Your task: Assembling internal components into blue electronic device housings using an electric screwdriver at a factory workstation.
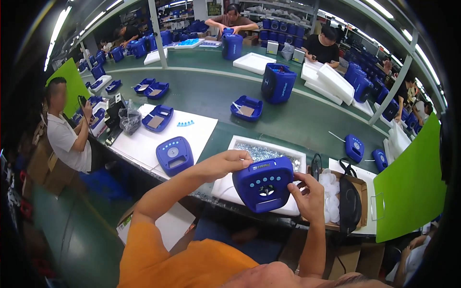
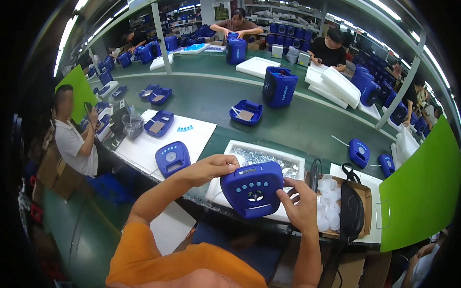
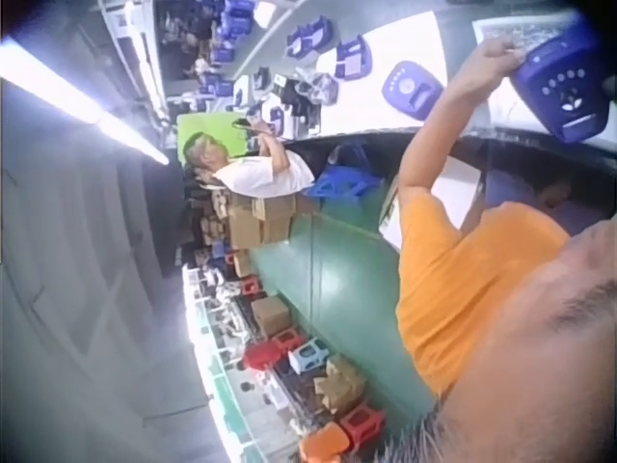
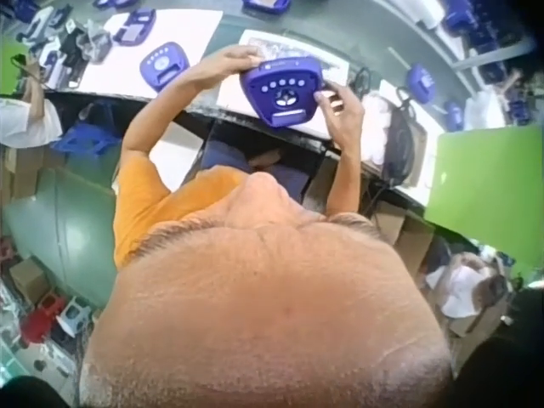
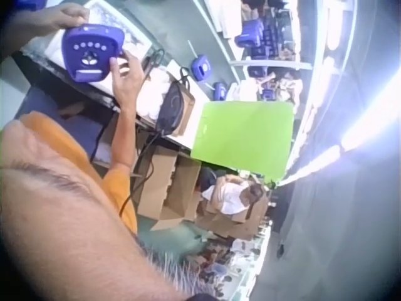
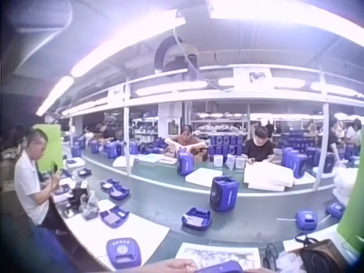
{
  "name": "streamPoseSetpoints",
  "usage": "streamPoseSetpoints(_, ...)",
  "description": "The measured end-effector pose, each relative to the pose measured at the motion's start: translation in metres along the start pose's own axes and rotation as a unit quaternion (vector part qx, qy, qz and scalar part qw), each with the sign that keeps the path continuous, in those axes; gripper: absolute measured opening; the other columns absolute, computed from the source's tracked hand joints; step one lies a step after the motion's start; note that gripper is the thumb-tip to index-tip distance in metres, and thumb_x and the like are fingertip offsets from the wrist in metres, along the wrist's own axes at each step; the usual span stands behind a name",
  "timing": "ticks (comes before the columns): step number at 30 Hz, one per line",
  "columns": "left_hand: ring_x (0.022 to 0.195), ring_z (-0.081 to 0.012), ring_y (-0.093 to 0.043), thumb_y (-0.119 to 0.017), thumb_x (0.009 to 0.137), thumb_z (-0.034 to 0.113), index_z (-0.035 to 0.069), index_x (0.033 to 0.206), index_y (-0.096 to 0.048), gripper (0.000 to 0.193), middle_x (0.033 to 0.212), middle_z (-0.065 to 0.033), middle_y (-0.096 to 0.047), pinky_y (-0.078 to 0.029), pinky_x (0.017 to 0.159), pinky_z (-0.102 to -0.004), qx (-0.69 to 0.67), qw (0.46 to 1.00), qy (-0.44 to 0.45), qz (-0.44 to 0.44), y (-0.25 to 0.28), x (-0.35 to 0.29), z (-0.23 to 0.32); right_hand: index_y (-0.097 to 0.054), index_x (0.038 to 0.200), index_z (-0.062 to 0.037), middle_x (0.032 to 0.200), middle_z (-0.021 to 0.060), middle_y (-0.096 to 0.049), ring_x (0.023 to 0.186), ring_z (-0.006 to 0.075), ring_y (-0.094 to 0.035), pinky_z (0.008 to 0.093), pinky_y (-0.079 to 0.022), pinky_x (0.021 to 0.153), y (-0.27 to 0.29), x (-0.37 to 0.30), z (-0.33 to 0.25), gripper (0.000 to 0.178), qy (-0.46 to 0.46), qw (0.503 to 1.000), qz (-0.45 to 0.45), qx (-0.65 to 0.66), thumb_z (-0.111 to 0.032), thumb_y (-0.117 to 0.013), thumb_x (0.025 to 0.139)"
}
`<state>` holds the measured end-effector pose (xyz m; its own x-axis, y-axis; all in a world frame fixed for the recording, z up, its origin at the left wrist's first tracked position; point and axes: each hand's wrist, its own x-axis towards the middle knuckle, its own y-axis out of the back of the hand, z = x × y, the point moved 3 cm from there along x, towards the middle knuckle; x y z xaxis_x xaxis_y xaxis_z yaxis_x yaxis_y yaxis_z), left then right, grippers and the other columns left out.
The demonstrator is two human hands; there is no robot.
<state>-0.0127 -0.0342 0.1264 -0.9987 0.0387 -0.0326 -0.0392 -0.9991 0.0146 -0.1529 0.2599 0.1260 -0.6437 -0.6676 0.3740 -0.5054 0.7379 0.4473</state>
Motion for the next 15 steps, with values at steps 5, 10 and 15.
streamPoseSetpoints(5, 0.094, -0.0021, -0.060, -0.067, 0.118, 0.034, 0.011, 0.115, -0.071, 0.024, 0.096, 0.0067, -0.069, -0.047, 0.087, -0.0239, -0.059, 0.998, 0.034, -0.007, 0.002, -0.010, -0.016, -0.078, 0.134, 0.0053, 0.114, 0.0120, -0.083, 0.093, 0.0146, -0.077, 0.0281, -0.062, 0.073, -0.004, -0.016, 0.005, 0.041, -0.044, 0.998, -0.051, 0.001, -0.012, -0.088, 0.099)
streamPoseSetpoints(10, 0.096, -0.0049, -0.064, -0.068, 0.117, 0.032, 0.007, 0.118, -0.074, 0.025, 0.098, 0.0049, -0.070, -0.052, 0.088, -0.0245, -0.061, 0.993, 0.082, 0.051, -0.006, 0.003, -0.023, -0.080, 0.125, 0.0073, 0.104, 0.0171, -0.083, 0.090, 0.0230, -0.078, 0.0352, -0.063, 0.077, -0.002, -0.012, 0.022, 0.040, -0.079, 0.996, -0.033, -0.035, -0.020, -0.089, 0.098)
streamPoseSetpoints(15, 0.116, -0.0179, -0.073, -0.059, 0.122, 0.045, 0.004, 0.152, -0.069, 0.051, 0.129, -0.0105, -0.077, -0.058, 0.110, -0.0384, -0.150, 0.985, 0.068, 0.059, 0.012, 0.021, -0.047, -0.076, 0.128, 0.0110, 0.102, 0.0107, -0.081, 0.088, 0.0143, -0.077, 0.0284, -0.064, 0.072, -0.008, -0.001, 0.054, 0.040, -0.153, 0.980, -0.039, 0.124, -0.018, -0.088, 0.103)
